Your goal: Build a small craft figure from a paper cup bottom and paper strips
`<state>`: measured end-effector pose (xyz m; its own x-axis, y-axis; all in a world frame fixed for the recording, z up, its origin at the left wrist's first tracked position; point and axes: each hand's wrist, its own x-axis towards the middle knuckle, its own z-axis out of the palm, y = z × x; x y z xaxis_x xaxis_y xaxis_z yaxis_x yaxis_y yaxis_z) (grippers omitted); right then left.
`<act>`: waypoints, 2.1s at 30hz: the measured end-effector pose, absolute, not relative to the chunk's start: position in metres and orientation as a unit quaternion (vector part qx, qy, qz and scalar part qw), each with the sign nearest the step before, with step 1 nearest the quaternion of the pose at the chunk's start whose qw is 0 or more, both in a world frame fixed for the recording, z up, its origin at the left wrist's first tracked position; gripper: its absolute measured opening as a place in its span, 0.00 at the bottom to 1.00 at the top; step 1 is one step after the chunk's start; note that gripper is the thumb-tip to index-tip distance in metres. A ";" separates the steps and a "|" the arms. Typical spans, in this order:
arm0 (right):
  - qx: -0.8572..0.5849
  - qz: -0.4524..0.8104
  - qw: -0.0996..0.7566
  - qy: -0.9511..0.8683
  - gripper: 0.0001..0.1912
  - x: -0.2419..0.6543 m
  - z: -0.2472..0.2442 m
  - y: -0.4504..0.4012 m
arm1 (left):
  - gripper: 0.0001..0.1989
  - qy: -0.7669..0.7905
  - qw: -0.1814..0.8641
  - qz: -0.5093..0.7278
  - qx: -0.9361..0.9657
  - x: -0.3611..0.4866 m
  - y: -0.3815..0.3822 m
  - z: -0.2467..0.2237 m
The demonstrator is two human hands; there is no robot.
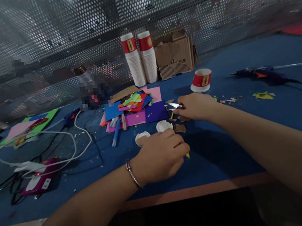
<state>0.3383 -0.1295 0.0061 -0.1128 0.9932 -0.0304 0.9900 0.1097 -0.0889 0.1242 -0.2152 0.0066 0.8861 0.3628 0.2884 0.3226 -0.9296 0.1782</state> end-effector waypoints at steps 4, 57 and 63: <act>-0.668 0.050 0.013 -0.742 0.22 0.339 0.008 -0.131 | 0.08 0.245 0.104 0.215 0.940 0.120 -0.208 0.007; -0.657 0.055 -0.009 -0.752 0.21 0.343 0.004 -0.125 | 0.13 0.408 0.384 0.223 0.797 0.108 -0.142 -0.007; -0.655 0.050 -0.007 -0.754 0.21 0.346 0.003 -0.120 | 0.14 0.395 0.386 0.251 0.795 0.106 -0.141 0.001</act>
